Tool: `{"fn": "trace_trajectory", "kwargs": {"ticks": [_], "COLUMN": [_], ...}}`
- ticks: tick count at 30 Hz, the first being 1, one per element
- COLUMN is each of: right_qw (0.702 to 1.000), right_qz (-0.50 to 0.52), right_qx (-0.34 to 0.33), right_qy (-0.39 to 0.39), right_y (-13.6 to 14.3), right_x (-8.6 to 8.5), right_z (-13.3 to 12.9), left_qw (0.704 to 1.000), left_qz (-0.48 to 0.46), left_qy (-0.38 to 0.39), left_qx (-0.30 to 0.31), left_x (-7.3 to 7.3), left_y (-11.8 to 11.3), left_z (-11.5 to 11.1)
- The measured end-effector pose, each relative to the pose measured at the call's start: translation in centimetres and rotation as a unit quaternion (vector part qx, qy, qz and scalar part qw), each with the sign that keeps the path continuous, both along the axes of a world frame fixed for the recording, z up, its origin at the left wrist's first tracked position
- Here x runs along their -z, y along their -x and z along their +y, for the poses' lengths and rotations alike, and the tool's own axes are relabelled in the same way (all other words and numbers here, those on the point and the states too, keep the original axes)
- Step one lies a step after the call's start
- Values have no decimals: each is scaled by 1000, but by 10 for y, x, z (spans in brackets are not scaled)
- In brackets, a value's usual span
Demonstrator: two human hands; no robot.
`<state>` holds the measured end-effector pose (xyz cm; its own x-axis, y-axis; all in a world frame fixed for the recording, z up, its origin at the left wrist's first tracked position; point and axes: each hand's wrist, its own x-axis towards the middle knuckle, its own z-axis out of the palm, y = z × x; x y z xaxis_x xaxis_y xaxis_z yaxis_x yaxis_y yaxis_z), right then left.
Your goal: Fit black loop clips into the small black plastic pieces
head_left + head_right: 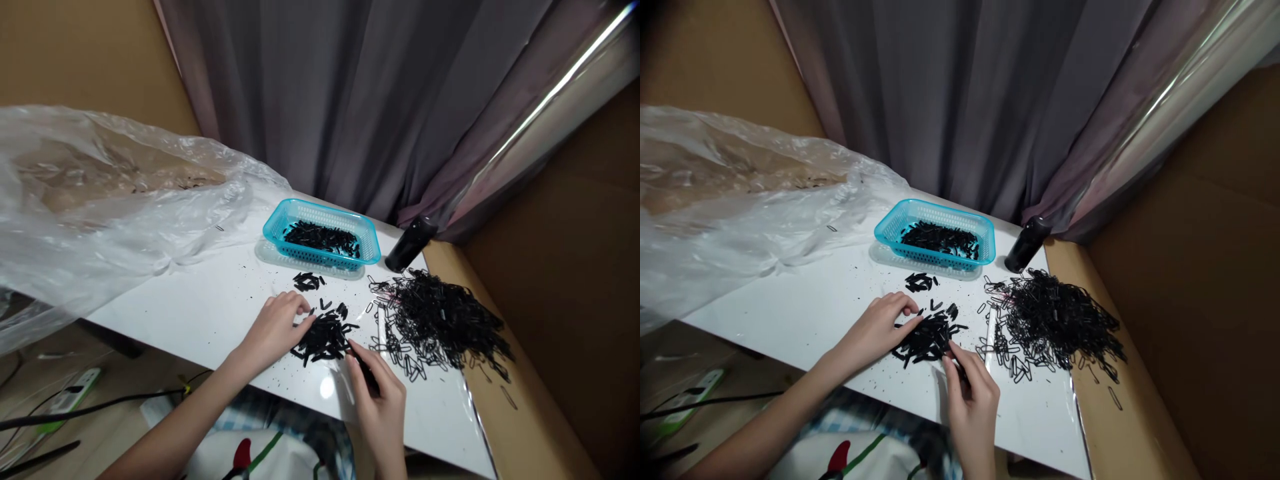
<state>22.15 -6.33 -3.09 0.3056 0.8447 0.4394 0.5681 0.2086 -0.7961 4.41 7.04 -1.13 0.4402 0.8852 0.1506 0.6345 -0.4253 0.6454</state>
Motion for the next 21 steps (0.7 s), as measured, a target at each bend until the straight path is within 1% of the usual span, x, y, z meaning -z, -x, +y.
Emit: {"fn": "trace_trajectory", "kwargs": {"ticks": [4, 7, 13, 17, 21], "right_qw": [1000, 1000, 1000, 999, 999], "right_qz": [3, 1, -4, 1, 3], "right_qx": [8, 8, 8, 17, 22], "right_qy": [-3, -9, -22, -31, -42], "right_y": [2, 2, 3, 3, 3], "right_x": [-1, -1, -1, 0, 3], "right_z": [0, 0, 1, 2, 4], "left_qw": [1000, 999, 994, 988, 981], "left_qz": [-10, -30, -106, -157, -193], "left_qy": [13, 7, -14, -9, -14], "left_qx": [17, 20, 5, 10, 1], "left_x": [2, 6, 10, 10, 11], "left_y": [-2, -2, 2, 8, 11], "left_z": [3, 2, -2, -1, 2]}}
